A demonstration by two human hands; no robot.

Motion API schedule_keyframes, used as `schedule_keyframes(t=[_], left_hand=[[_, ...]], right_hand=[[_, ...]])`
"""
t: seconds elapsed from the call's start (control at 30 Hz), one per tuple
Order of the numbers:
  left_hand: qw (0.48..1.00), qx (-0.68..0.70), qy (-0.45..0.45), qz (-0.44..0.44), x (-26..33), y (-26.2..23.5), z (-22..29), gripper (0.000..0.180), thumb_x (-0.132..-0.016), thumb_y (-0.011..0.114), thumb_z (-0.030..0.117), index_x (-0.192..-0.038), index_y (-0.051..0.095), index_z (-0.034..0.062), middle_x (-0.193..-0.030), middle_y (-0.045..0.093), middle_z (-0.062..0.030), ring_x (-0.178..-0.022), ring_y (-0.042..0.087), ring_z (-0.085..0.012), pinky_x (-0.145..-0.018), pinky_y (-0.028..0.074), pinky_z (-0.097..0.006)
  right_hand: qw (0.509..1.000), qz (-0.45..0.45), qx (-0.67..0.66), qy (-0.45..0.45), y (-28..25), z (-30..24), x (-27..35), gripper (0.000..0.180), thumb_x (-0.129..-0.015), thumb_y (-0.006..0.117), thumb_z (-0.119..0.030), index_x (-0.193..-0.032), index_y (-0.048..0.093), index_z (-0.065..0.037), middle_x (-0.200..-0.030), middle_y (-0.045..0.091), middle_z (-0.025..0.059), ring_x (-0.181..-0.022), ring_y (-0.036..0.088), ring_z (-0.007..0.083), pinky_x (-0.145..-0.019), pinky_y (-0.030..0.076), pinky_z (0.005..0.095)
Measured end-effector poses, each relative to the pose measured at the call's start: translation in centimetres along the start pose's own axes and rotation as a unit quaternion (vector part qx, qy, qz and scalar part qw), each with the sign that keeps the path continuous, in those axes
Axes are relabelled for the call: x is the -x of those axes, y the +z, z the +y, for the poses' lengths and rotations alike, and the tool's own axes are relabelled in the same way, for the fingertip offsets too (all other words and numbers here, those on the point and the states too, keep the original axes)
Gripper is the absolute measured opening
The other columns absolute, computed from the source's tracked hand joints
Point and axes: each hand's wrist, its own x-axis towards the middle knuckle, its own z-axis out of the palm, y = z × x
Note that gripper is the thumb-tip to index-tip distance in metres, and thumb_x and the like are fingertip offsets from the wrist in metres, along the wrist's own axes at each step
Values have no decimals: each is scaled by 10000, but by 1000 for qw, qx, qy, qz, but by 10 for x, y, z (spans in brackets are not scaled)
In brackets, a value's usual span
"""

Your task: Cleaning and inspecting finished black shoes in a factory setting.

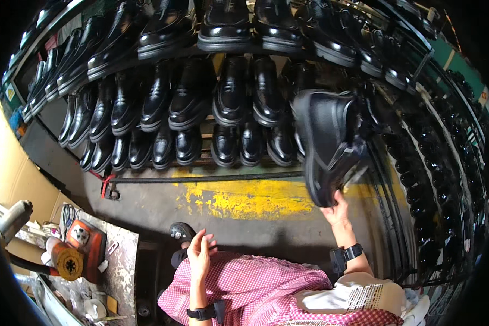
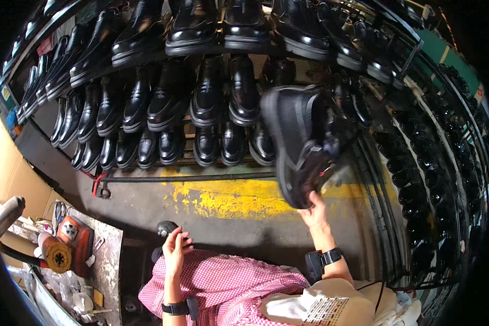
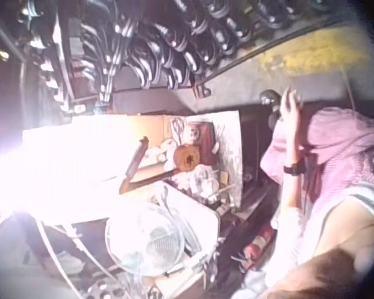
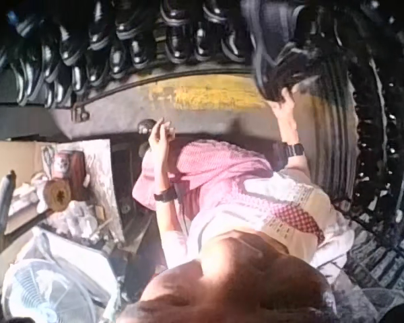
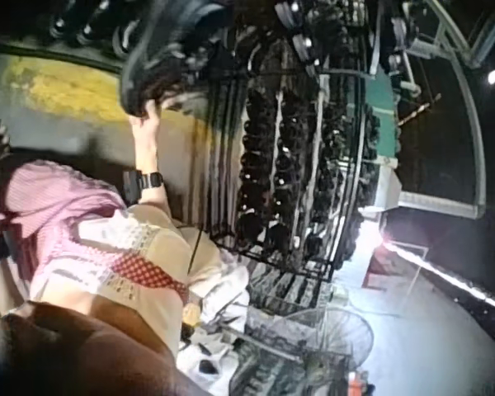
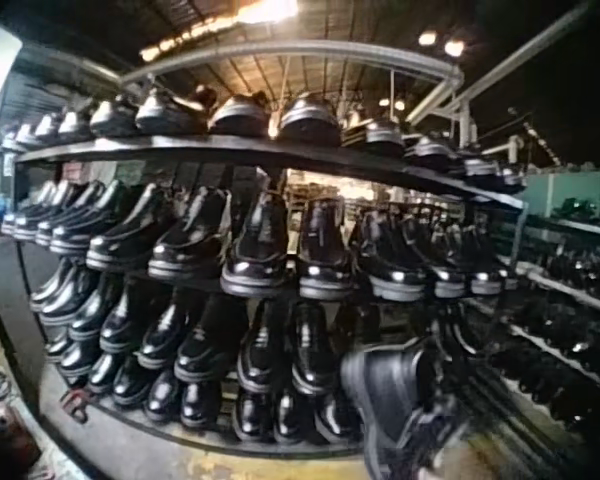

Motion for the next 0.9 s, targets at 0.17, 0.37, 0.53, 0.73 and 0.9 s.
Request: schedule_keyframes(t=[0.17,0.37,0.53,0.73,0.9], left_hand=[[1000,14,-9,0,-2,5,0,252,-925,431,147,-1122,504,8,-901,605,-84,-732,621,-155,-633,535,-280],[1000,10,5,-3,-1,1,-7,236,-927,424,138,-1101,515,7,-873,606,-77,-706,618,-155,-628,534,-278],[1000,15,8,9,1,6,-6,225,-928,422,128,-1087,521,4,-852,609,-75,-700,617,-155,-616,532,-274],[999,44,25,19,0,8,-7,220,-928,417,119,-1084,520,1,-845,610,-82,-678,614,-153,-608,532,-272],[998,35,29,38,1,6,-7,220,-927,422,120,-1083,522,1,-832,611,-84,-666,611,-149,-606,532,-272]], right_hand=[[970,179,104,-131,-25,-51,-9,233,-769,650,-288,-760,516,-98,-624,527,-7,-320,307,75,-320,236,210],[893,288,242,-247,4,-86,-73,575,-670,749,-264,-1148,496,-66,-775,543,9,-313,276,63,-302,217,199],[912,304,204,-186,30,-121,-158,457,-639,765,-363,-929,535,-95,-566,402,-28,-308,272,67,-302,217,203],[461,374,639,-489,32,-125,-185,588,-746,582,-552,-1056,598,-52,-729,641,115,-464,560,173,-502,442,284],[800,203,477,-303,80,-57,-176,426,-763,630,-472,-906,624,-71,-535,522,14,-435,515,96,-390,385,222]])
